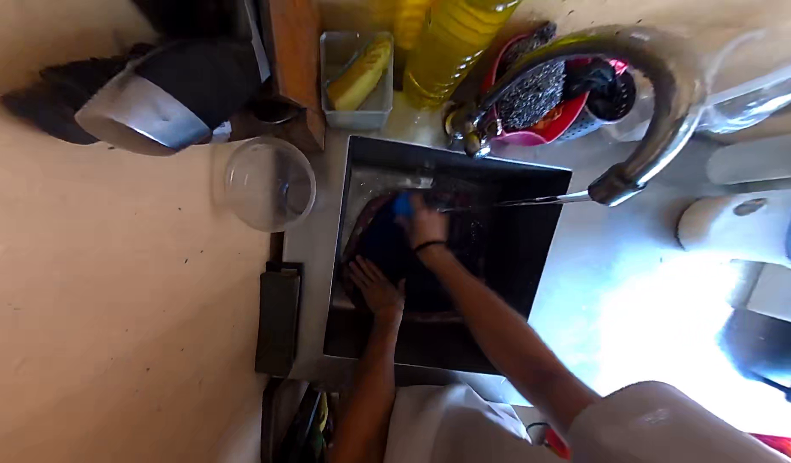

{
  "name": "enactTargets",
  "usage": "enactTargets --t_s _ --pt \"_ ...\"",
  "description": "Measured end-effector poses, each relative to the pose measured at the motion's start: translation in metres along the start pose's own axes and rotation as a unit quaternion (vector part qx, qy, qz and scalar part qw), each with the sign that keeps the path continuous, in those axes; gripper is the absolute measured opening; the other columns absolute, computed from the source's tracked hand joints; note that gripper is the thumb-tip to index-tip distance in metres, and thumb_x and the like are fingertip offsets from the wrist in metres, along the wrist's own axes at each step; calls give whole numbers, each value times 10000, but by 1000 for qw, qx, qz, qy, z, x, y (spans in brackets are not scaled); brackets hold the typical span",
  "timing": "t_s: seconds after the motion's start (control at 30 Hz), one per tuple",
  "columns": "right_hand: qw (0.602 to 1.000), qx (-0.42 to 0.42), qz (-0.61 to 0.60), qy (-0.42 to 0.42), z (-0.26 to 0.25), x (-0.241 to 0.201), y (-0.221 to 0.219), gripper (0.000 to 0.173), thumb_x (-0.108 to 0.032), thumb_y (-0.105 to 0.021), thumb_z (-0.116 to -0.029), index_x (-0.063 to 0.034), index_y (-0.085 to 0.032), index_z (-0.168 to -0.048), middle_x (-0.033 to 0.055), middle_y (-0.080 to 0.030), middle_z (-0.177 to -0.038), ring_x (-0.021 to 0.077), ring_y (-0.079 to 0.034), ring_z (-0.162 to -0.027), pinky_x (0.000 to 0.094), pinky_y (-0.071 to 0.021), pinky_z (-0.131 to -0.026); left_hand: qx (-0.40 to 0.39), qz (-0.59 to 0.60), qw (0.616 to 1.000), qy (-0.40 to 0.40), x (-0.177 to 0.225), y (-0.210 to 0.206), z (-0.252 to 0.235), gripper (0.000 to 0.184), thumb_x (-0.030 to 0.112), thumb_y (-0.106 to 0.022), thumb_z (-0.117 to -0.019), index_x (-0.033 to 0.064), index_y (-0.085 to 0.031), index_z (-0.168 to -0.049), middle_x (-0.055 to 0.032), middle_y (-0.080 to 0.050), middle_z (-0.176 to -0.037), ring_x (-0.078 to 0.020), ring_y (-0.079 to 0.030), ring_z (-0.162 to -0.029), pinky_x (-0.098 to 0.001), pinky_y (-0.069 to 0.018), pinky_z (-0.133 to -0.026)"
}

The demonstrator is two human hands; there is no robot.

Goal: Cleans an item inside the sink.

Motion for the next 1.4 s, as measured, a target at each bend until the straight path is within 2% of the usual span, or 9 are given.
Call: enactTargets --t_s 0.13,0.4,0.63,0.83,0.93,1.03,1.2,1.3,1.4 --pt "982 -94 -17 161 25 -54 -82 524 -400 -701 -970 -170 -545 -1414 200 -727 -1036 429 -721 -907 637 -580 -745 31 -7 999 7 -4 3 8 1084 686 -518 -896 -92 -210 -1586 -361 -125 -1644 -533 -87 -1537 -616 -20 -1248" --pt "988 44 -91 -116 11 52 16 609 -393 -668 -994 -72 -478 -1475 286 -693 -1145 500 -682 -1037 679 -543 -868 -85 -47 995 -19 12 30 -13 1051 637 -718 -836 -52 -352 -1540 -336 -229 -1619 -528 -259 -1477 -701 -233 -1152" --pt "995 31 -91 -31 5 67 -29 587 -474 -670 -973 -123 -569 -1433 225 -737 -1093 455 -717 -977 659 -562 -830 8 18 991 -131 -5 11 -45 1385 900 -652 -658 194 -15 -1665 -35 97 -1733 -256 126 -1588 -661 89 -1213" --pt "969 93 -116 -198 63 115 7 581 -467 -624 -1007 -129 -468 -1453 250 -706 -1026 489 -696 -926 669 -555 -737 -84 -12 996 42 5 31 7 1100 713 -570 -910 -77 -209 -1586 -338 -120 -1655 -484 -152 -1540 -648 -187 -1206" --pt "965 73 -138 -211 64 106 -23 567 -443 -646 -1000 -134 -498 -1451 259 -715 -1030 497 -697 -933 677 -550 -734 67 23 985 -160 42 55 -26 745 446 -672 -952 12 -448 -1514 -293 -234 -1646 -495 -150 -1539 -710 -108 -1203" --pt "966 94 -146 -191 20 111 -20 580 -454 -655 -988 -122 -537 -1449 243 -734 -1044 477 -711 -961 667 -548 -802 51 -10 962 -269 39 28 -65 915 656 -578 -945 284 -150 -1662 -51 59 -1738 -359 112 -1582 -739 48 -1183" --pt "988 19 -127 -81 -8 39 -2 570 -404 -675 -975 -158 -540 -1472 235 -731 -1094 465 -703 -1004 662 -548 -846 83 61 991 -83 19 -5 -37 1101 692 -530 -932 87 45 -1649 -137 137 -1718 -402 155 -1566 -772 30 -1154" --pt "986 -54 -127 92 27 -55 -40 463 -282 -699 -973 -167 -585 -1407 210 -725 -1029 431 -714 -901 624 -579 -732 89 201 975 7 4 -28 -12 692 339 -642 -985 -9 -401 -1533 -238 -285 -1642 -409 -197 -1545 -616 -176 -1229" --pt "987 -96 -91 90 0 -30 -47 504 -361 -621 -1017 -237 -534 -1498 203 -722 -1176 435 -702 -1050 652 -551 -885 -27 26 999 23 4 -10 -6 1177 762 -580 -845 45 -100 -1645 -219 49 -1708 -430 48 -1572 -651 -63 -1222"
Point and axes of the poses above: each hand's wrist, its own z-axis away from the middle knuckle, its own y-axis out of the back of the hand, x = y × z, the point moved 9 cm from there along -z, towards the middle knuckle
